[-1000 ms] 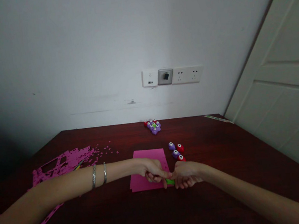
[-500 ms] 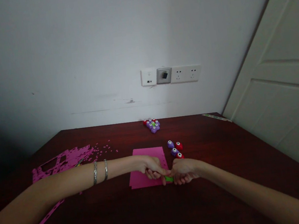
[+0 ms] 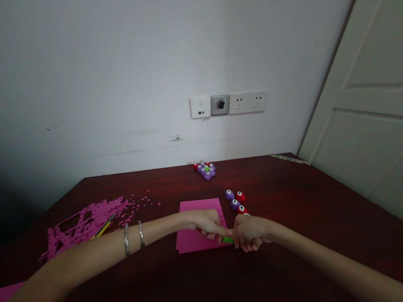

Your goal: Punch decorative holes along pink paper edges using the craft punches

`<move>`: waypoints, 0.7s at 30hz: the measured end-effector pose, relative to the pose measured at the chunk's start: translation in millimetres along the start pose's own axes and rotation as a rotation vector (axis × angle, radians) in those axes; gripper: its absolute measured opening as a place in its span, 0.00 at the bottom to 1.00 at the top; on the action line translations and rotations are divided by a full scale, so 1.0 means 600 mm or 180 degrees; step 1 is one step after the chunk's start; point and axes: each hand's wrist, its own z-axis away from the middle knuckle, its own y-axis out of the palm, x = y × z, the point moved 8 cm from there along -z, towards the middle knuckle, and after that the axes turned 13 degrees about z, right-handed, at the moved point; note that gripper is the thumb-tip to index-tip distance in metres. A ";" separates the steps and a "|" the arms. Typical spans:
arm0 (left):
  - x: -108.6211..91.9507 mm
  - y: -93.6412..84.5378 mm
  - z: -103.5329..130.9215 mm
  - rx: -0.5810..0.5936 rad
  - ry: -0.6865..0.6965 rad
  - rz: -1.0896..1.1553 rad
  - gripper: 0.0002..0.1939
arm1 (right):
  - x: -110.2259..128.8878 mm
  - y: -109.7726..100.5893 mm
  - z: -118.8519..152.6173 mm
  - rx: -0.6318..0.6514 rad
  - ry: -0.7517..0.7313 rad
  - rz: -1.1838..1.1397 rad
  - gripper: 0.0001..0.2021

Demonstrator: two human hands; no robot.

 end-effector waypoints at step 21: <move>0.034 -0.106 0.008 -0.1197 0.0874 -0.1428 0.25 | 0.037 -0.043 0.079 -0.1753 -0.0355 0.0994 0.25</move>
